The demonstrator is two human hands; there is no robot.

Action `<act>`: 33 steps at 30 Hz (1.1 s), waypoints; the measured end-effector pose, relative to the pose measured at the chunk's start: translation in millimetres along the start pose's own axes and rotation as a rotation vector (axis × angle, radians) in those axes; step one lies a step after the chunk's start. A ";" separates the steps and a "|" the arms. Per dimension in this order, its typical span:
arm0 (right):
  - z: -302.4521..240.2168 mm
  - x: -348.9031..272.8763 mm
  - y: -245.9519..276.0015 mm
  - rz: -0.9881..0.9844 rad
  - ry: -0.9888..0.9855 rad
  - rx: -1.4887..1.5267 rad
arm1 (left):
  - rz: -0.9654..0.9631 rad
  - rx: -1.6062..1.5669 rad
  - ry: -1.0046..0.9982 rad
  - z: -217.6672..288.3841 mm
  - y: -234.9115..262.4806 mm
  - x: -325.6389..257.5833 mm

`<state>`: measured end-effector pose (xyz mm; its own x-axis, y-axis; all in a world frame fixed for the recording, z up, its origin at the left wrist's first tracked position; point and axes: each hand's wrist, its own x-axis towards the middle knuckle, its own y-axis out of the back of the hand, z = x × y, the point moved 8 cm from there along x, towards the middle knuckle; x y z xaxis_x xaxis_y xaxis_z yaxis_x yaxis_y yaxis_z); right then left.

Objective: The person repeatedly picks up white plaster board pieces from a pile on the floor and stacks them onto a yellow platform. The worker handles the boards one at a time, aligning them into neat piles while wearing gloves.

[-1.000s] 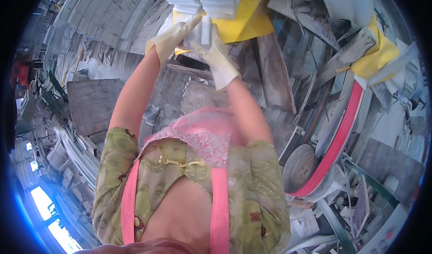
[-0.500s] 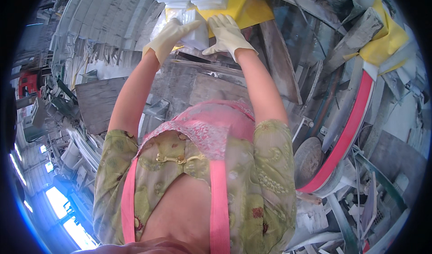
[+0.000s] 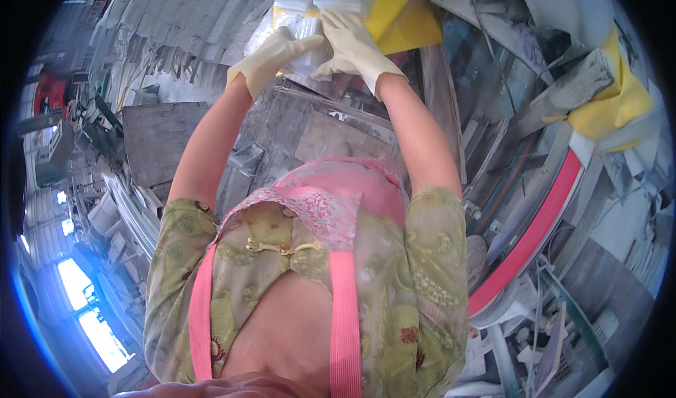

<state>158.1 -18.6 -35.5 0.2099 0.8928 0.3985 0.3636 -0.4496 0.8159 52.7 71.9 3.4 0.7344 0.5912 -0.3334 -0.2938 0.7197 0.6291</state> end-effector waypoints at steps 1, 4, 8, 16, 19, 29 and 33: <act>1.1 2.2 0.8 -0.027 -0.026 0.036 | -0.004 0.010 0.003 1.8 0.6 -0.6; -2.2 3.3 12.1 -0.022 -0.015 0.210 | -0.155 0.081 0.010 11.5 -1.3 -1.9; 1.1 -19.6 14.3 -0.038 -0.094 0.393 | -0.040 0.418 0.117 16.7 0.6 5.5; 15.4 -79.0 8.7 0.143 -0.304 0.812 | 0.195 0.636 0.118 8.9 -14.7 19.0; 16.9 -92.8 16.1 0.148 -0.422 0.947 | 0.169 0.595 0.155 9.2 -13.1 11.5; -43.0 -86.4 55.6 0.299 -0.593 0.477 | -0.066 -0.455 0.108 -95.3 33.6 -18.2; -102.5 -25.6 32.9 0.304 -0.657 0.468 | -0.034 -1.022 0.150 -154.7 63.0 -15.9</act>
<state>71.6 -53.6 24.0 0.7890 0.6004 0.1307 0.5125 -0.7604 0.3990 -72.2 164.1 -60.2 0.6889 0.5536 -0.4678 -0.7052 0.6613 -0.2559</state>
